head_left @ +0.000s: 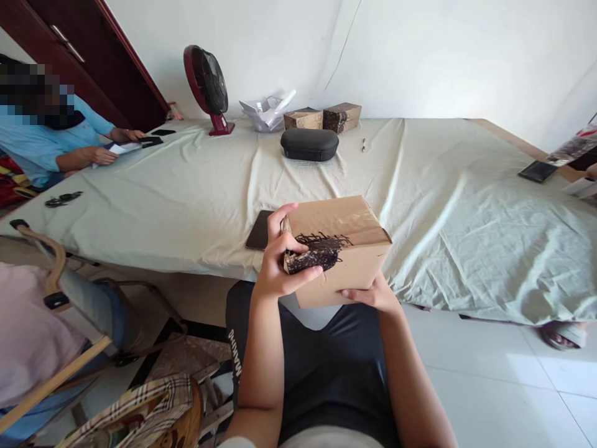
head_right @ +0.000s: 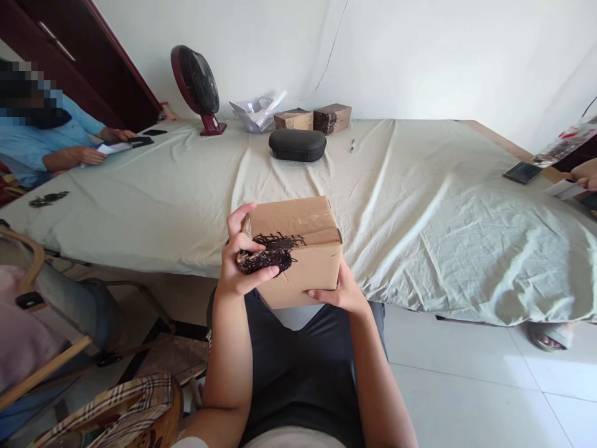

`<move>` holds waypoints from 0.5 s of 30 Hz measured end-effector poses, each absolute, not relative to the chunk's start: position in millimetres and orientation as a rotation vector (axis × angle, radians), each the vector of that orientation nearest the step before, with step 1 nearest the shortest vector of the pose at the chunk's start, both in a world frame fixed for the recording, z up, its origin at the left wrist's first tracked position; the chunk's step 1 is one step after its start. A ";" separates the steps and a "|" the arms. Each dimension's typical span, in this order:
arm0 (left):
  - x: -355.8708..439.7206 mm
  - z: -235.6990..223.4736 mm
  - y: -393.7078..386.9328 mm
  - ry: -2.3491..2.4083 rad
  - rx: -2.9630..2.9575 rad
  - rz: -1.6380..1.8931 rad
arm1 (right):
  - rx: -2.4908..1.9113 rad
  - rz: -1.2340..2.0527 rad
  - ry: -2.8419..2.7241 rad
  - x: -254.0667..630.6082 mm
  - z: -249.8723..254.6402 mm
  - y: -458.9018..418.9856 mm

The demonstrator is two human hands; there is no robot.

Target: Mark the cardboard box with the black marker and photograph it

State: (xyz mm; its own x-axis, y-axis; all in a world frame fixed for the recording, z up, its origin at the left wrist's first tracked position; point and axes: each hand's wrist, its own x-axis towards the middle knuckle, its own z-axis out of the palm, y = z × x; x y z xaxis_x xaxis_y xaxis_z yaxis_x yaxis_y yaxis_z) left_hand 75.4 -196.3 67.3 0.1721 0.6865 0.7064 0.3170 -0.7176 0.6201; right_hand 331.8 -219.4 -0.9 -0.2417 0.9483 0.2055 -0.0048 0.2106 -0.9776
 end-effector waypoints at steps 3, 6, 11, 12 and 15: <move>74.7 69.3 -202.6 0.992 2.114 1.544 | -0.917 1.297 -1.465 326.0 -1.6 -219.0; 73.3 70.1 -205.9 1.012 2.096 1.578 | -0.914 1.312 -1.452 322.1 -4.7 -218.0; 71.4 70.7 -208.6 1.022 2.029 1.595 | -0.911 1.355 -1.428 319.9 -15.6 -218.2; 71.3 69.6 -208.2 1.058 2.020 1.569 | -0.926 1.362 -1.417 320.5 -18.0 -218.1; 71.1 59.6 -202.3 1.095 1.987 1.505 | -0.975 1.337 -1.364 324.9 -25.9 -216.4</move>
State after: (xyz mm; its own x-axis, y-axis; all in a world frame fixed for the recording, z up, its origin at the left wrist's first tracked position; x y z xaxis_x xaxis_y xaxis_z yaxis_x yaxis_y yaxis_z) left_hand 71.1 -202.3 59.6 0.1056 0.7865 0.6085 0.3365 -0.6041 0.7224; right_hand 324.9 -216.4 -25.9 -0.2233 0.9699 0.0971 -0.0778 0.0816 -0.9936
